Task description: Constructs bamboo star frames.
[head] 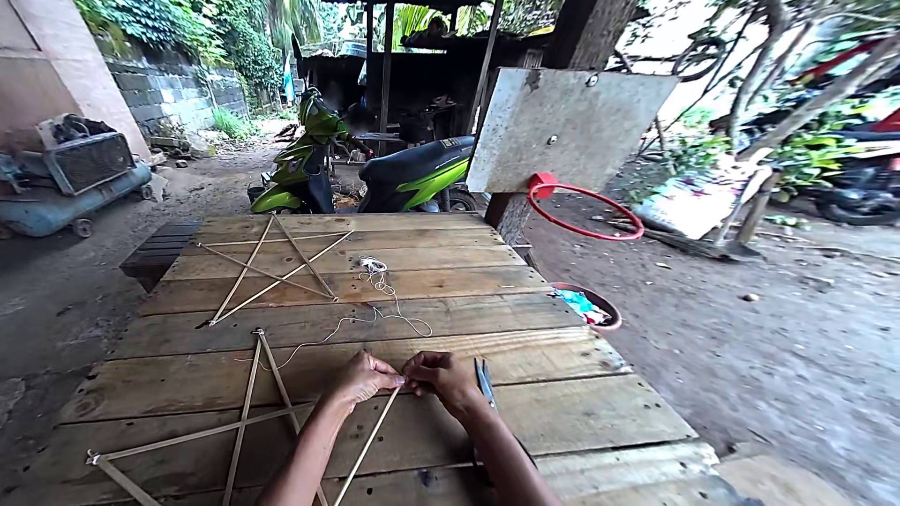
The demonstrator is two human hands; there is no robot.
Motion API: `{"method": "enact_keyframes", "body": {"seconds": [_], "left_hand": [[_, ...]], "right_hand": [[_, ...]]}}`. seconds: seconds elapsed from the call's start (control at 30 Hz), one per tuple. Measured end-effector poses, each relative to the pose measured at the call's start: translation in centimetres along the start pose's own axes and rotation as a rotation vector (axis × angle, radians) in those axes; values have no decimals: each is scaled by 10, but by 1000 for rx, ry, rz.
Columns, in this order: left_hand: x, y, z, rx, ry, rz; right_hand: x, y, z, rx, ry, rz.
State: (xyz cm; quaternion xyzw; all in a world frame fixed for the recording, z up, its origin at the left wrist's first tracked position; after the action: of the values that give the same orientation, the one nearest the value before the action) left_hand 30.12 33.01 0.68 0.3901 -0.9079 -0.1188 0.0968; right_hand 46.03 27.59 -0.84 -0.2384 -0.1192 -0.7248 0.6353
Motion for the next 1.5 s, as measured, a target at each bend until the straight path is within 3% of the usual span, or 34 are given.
{"method": "enact_keyframes", "body": {"seconds": [0.43,0.5,0.6,0.67,0.83,1.0,1.17,1.5], "left_hand": [[-3,-2,8,-64,-33,69],[-4,-4,7,-144,-17,99],[-6,-3,5,-222,0,129],[-7,-2,3,-250,23,160],[-1,-4,0,-215,6,42],[28,2,-24,-249,77,34],[32,0,-2,-36,-70,-165],[42,1,5,145,-180,-293]], "right_hand": [[-2,-1,-4,156,98,-115],[-1,3,-5,302,187,-161],[5,9,10,684,459,-356],[8,-7,30,783,604,-423],[2,-105,83,1098,635,-166],[-44,-190,79,1453,492,230],[-81,-210,59,1560,399,333],[-74,-226,50,1897,412,261]]}}
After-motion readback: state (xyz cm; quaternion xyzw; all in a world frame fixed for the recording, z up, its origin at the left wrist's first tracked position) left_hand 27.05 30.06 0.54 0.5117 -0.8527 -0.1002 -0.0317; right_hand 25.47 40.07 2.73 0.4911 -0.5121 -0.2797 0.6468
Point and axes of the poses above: each hand's wrist, its own x-axis away from the middle knuckle, its own y-axis out of the back of the hand, z = x × y, the point moved 3 cm from there along -x, towards the middle knuckle, and after that the axes turned 15 degrees about -y, right-handed, at the moved point
